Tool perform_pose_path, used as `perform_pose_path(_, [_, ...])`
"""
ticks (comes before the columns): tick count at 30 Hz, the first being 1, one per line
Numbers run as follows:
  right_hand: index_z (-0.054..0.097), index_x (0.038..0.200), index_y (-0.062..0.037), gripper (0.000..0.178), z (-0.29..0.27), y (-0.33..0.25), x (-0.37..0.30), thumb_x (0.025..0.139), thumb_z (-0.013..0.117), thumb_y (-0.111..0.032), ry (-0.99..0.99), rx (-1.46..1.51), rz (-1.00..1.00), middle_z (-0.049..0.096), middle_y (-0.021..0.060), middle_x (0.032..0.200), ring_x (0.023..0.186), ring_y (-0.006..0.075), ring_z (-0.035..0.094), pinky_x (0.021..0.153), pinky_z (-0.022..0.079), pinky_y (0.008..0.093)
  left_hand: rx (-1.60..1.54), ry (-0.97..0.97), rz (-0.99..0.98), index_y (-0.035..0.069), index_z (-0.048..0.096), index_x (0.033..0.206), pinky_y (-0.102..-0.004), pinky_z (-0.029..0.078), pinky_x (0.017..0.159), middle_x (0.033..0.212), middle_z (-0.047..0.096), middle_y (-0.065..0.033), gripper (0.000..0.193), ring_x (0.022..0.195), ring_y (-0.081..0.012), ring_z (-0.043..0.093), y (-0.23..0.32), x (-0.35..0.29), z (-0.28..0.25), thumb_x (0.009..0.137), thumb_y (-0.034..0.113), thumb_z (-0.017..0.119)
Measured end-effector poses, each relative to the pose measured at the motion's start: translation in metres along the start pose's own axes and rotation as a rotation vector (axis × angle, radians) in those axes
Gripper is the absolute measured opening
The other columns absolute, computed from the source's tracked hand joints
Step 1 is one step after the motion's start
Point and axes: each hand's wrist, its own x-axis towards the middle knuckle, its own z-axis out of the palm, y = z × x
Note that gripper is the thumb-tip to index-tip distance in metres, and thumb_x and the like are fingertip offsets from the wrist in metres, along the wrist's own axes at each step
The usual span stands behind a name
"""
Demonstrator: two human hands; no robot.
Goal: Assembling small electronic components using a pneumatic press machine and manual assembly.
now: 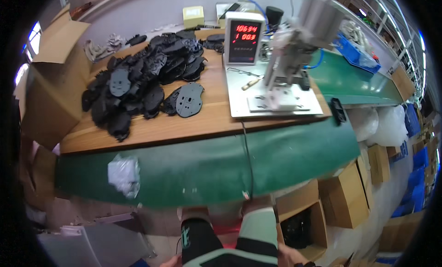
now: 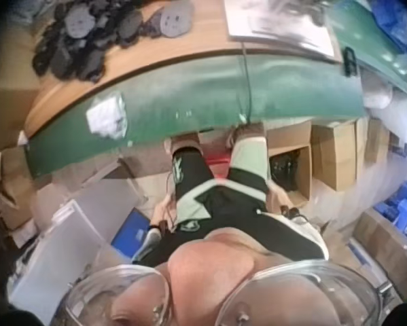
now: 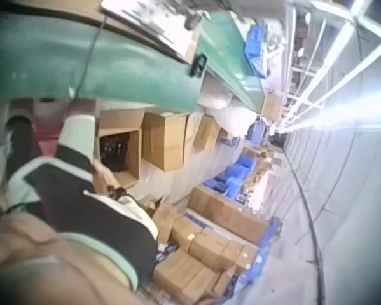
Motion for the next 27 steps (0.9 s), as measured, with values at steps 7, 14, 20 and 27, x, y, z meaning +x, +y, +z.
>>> perform_pose_path(7, [0.055,0.137,-0.0031,0.049,0.039,-0.135,-0.116,0.109,0.037,-0.039,0.354,-0.398,-0.510,0.069,0.0119,0.124,0.109,0.0211,0.064,0.097,0.051,0.0384,0.492,0.364,0.061,0.009,0.035,0.158,-0.0545,0.034,0.116,0.156,0.047,-0.0130,0.069,0.144,-0.0289,0.042,0.053,-0.089,0.151,0.105,0.053,0.036])
perform_pose_path(14, [0.072,0.114,-0.0061,0.027,-0.006,0.064,-0.087,0.100,0.060,-0.026,0.148,-0.499,0.079,0.072,0.0067,0.112,0.102,0.0201,0.068,0.089,0.053,0.0353,0.841,0.549,0.135,-0.001,0.031,0.152,-0.0565,0.043,0.107,0.156,0.037,-0.0209,0.063,0.138,-0.0355,0.043,-0.076,-0.067,0.092,0.100,0.031,0.048])
perform_pose_path(20, [0.071,0.109,-0.0069,0.023,0.032,0.020,-0.094,0.097,0.062,-0.024,0.325,-0.335,0.087,0.071,0.0068,0.107,0.099,0.0200,0.068,0.086,0.054,0.0350,0.839,0.710,0.257,-0.001,0.036,0.147,-0.0554,0.044,0.105,0.149,0.042,-0.0227,0.058,0.133,-0.0377,0.046,-0.001,-0.088,0.169,0.101,0.031,0.049])
perform_pose_path(27, [0.071,0.102,-0.0079,0.019,0.058,-0.104,-0.091,0.093,0.065,-0.023,0.543,-0.342,-0.184,0.071,0.0070,0.102,0.095,0.0199,0.069,0.082,0.055,0.0347,1.001,0.722,0.418,-0.002,0.042,0.141,-0.0540,0.046,0.103,0.141,0.047,-0.0248,0.052,0.128,-0.0403,0.049,0.156,-0.056,0.204,0.101,0.031,0.049])
